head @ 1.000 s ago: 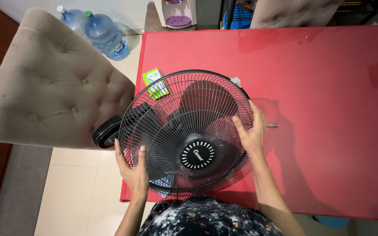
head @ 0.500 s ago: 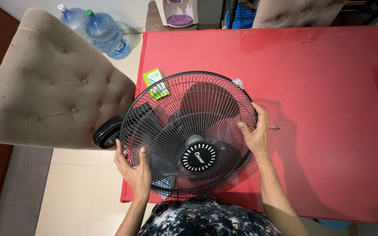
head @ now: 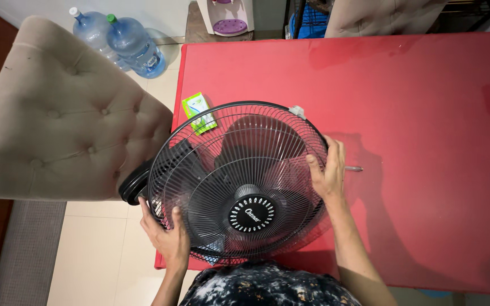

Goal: The person assembles a table fan by attaching the front and rear wire cages to the fan body. They align the cages, press them into place, and rotate the fan to check fit. The fan remains on a red table throughout.

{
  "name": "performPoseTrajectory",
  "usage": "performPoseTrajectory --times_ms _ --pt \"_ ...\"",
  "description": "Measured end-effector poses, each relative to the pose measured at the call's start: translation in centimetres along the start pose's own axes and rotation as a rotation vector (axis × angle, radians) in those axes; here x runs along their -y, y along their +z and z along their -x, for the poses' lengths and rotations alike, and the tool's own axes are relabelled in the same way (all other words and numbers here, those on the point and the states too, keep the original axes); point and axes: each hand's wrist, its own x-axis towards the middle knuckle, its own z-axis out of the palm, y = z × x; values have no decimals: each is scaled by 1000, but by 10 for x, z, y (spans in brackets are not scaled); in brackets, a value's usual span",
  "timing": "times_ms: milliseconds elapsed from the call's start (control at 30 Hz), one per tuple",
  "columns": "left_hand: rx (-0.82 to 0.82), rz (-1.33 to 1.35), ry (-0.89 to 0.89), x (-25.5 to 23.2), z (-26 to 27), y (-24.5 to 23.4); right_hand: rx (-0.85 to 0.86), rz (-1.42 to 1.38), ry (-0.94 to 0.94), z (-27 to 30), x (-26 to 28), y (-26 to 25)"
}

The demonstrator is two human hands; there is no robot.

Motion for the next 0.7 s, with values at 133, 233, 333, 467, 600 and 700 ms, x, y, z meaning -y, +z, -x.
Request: performPoseTrajectory --times_ms 133,233,333,467,600,700 --pt "4 -40 -13 25 -4 -3 -1 -1 -2 -6 12 1" --pt "37 -3 -2 40 -6 -7 1 6 -21 -9 20 2" --pt "68 21 -17 51 -7 -8 4 9 -18 -13 26 1" --pt "135 -6 56 67 -21 -18 12 12 -6 -17 30 1" --pt "315 -195 107 63 -60 -37 18 8 20 -16 30 0" --pt "629 -478 25 48 -94 -48 22 14 44 -18 28 2"
